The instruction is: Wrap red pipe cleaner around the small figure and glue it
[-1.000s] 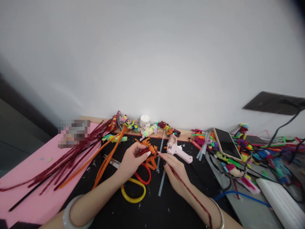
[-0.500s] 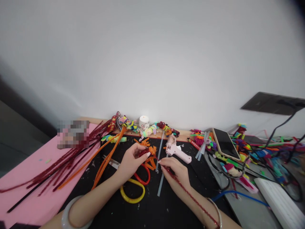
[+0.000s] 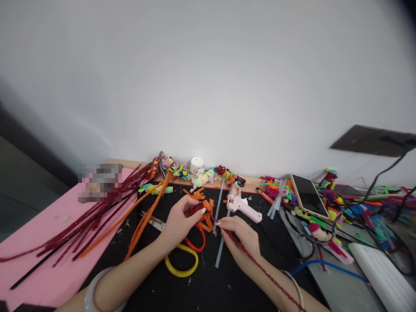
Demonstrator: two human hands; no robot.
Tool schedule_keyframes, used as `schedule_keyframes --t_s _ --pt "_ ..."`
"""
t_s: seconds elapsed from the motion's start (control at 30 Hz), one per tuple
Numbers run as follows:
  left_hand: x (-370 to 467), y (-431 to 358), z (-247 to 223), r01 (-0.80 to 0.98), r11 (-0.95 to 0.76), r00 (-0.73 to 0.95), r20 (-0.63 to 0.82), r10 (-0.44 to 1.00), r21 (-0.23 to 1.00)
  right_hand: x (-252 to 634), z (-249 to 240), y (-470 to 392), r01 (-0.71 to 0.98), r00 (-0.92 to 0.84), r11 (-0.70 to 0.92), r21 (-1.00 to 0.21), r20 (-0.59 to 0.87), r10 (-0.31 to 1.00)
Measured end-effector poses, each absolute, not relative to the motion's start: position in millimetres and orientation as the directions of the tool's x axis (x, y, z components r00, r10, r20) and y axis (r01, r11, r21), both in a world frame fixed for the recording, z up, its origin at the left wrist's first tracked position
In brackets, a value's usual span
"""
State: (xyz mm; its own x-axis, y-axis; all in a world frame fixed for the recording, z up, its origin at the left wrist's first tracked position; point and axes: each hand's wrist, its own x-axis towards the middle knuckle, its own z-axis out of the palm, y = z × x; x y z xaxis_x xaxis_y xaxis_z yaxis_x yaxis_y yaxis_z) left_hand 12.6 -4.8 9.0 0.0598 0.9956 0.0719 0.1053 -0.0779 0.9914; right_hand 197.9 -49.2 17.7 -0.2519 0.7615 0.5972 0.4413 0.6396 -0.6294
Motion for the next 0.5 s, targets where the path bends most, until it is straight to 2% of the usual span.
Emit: schedule_keyframes --t_s 0.23,0.4,0.5 --pt "11.7 -4.1 5.4 0.112 -0.074 0.011 0.074 0.997 0.991 200.4 10.4 -49.5 0.416 -0.251 0.671 -0.614 0.631 0.734" --pt "11.7 -4.1 7.4 0.111 -0.065 0.007 0.065 0.998 0.992 202.9 0.8 -52.9 0.355 -0.219 0.619 -0.700 0.581 0.783" --pt "12.6 -4.7 8.9 0.080 -0.057 0.031 0.055 0.998 0.995 202.8 4.3 -53.4 0.370 -0.237 0.616 -0.695 0.570 0.786"
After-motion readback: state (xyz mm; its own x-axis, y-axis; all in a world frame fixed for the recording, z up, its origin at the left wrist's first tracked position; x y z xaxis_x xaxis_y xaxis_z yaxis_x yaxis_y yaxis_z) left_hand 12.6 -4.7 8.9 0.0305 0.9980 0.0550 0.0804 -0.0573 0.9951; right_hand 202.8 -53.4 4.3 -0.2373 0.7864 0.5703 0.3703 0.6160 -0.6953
